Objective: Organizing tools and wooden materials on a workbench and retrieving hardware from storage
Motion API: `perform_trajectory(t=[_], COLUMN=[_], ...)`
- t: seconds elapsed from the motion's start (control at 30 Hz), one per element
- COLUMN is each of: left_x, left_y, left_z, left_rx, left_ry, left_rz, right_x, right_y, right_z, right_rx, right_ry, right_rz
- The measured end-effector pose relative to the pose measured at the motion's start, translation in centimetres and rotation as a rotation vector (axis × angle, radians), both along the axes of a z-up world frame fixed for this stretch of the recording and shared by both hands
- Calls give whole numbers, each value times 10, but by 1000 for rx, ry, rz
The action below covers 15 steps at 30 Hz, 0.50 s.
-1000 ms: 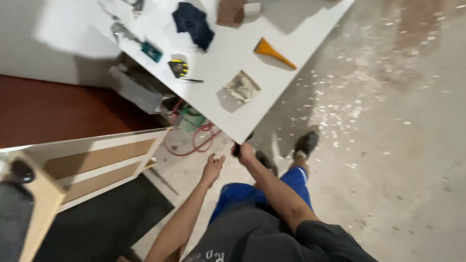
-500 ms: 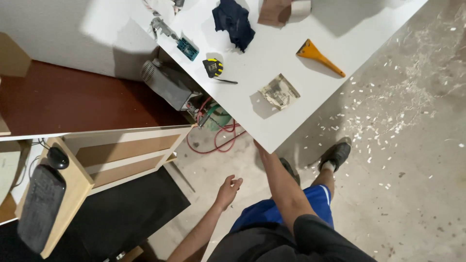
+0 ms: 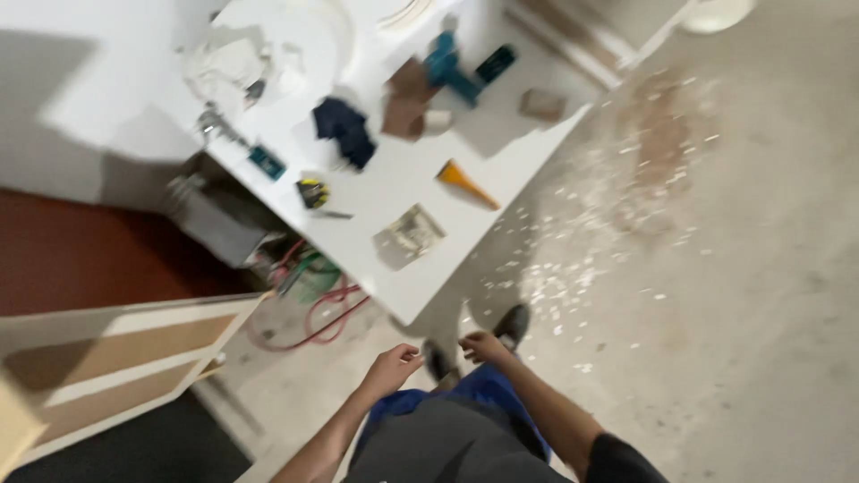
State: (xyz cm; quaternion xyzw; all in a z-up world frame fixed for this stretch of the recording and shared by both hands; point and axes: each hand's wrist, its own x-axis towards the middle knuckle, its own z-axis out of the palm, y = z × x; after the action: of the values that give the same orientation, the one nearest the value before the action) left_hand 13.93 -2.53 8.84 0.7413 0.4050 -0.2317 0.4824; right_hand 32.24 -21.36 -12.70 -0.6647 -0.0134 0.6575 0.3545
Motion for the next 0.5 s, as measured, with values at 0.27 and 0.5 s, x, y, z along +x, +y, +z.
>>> perform_trajectory(t=[0.27, 0.5], left_x=[171, 303], left_y=[-17, 12], left_z=[3, -34], left_rx=[32, 465], left_ry=[-266, -388], left_rz=[-141, -241], right_x=[190, 310], right_y=[-143, -98], right_z=[103, 189], right_rx=[-51, 25], right_ry=[-208, -422], right_rz=[-423, -294])
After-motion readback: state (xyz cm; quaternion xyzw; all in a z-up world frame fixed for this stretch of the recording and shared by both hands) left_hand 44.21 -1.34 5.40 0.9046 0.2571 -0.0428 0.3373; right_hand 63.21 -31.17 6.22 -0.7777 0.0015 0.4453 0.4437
